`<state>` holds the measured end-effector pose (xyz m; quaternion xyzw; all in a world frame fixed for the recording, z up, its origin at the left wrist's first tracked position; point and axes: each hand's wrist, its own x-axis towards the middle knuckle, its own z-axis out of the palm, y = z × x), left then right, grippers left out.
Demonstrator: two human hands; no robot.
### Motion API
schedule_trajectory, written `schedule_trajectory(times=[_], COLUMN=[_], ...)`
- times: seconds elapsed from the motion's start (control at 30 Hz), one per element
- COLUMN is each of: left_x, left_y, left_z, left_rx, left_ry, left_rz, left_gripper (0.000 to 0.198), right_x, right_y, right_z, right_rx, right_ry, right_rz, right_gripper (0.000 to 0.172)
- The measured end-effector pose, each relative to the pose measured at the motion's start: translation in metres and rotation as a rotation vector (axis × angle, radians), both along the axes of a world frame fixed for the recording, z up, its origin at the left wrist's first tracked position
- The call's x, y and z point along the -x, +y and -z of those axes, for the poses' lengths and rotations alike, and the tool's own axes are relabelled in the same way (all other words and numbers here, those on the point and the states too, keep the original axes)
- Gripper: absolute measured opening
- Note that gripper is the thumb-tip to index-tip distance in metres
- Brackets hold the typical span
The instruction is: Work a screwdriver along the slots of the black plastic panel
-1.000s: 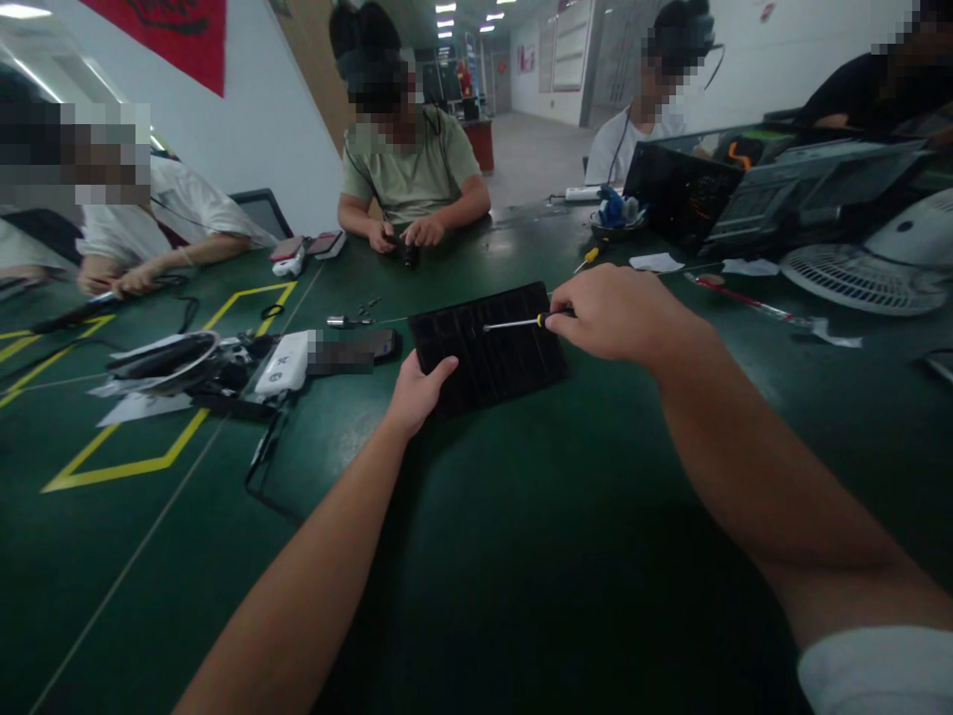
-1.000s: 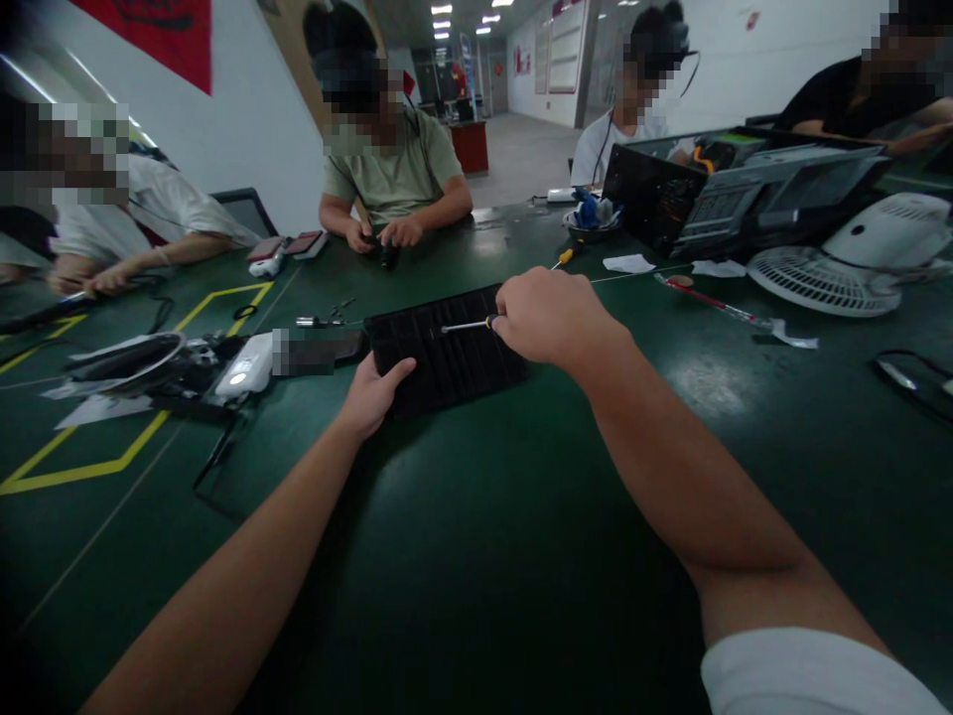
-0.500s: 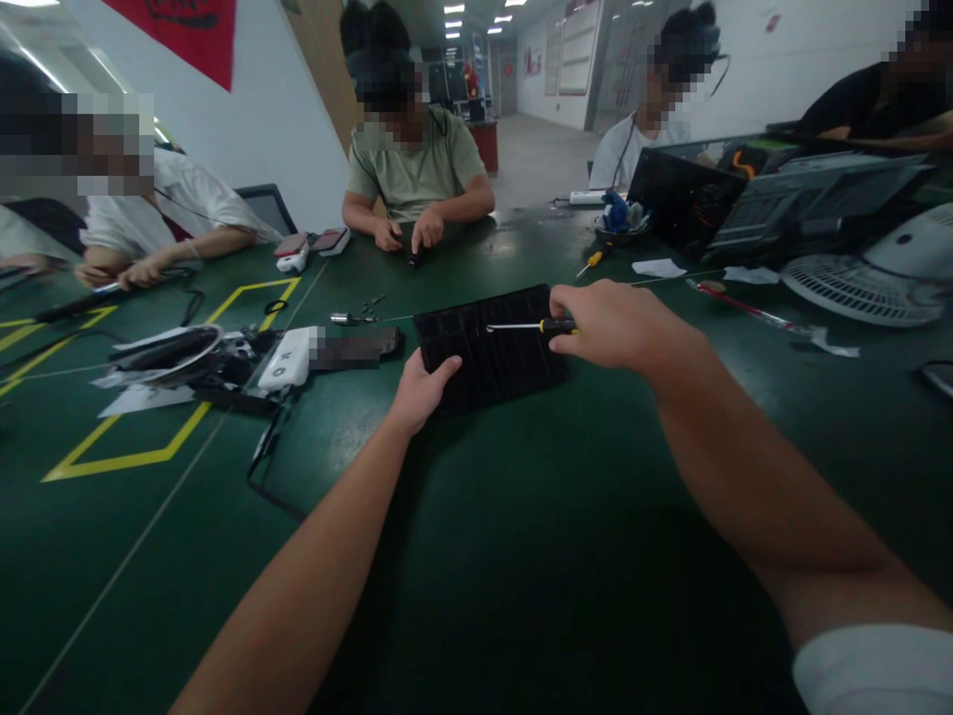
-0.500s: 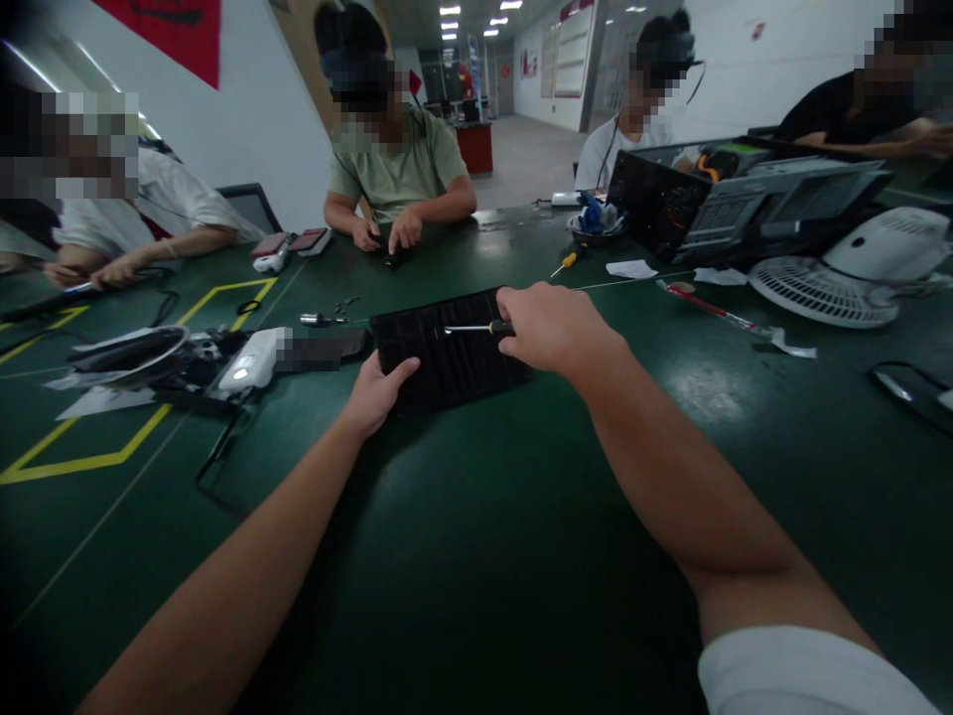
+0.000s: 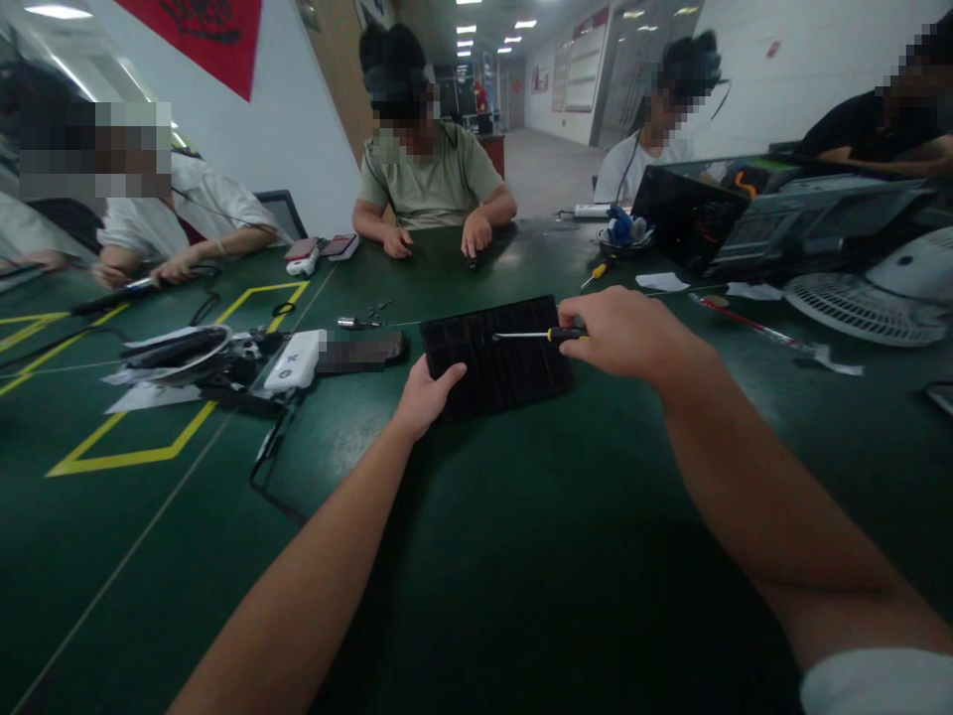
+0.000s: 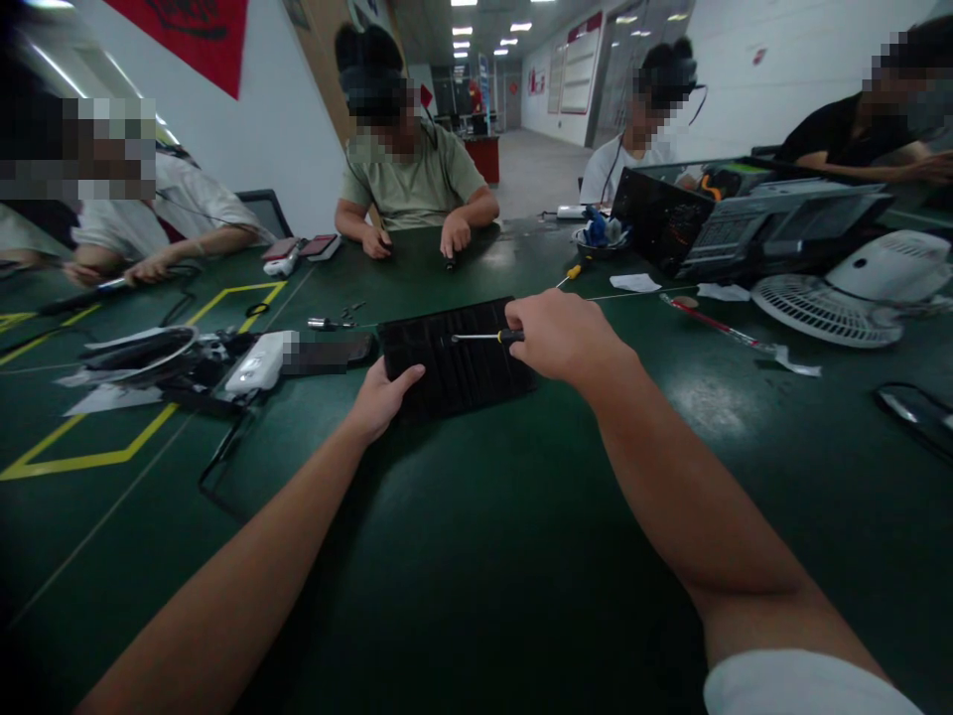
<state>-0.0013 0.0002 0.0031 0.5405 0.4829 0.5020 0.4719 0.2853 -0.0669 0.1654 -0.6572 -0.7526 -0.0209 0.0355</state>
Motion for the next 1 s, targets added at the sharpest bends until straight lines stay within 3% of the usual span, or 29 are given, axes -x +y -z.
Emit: schedule_trajectory(times=[0.4,0.7,1.0], left_x=[-0.001,-0.001,-0.002], left_y=[0.000,-0.002,-0.001], left_z=[-0.001,-0.006,-0.003], left_rx=[-0.008,0.022,0.012], left_ry=[-0.024,-0.011,-0.028], left_rz=[0.017,0.000,-0.009], left_gripper=[0.057,0.051,0.050], right_x=[-0.002,-0.006,-0.003], right_y=[0.003,-0.004,0.003], right_z=[0.000,-0.010,-0.003], right_rx=[0.016,-0.086,-0.143], right_ry=[-0.001,0.026,0.053], right_rz=[-0.006,0.001,-0.017], right_gripper=[0.024,0.027,0.026])
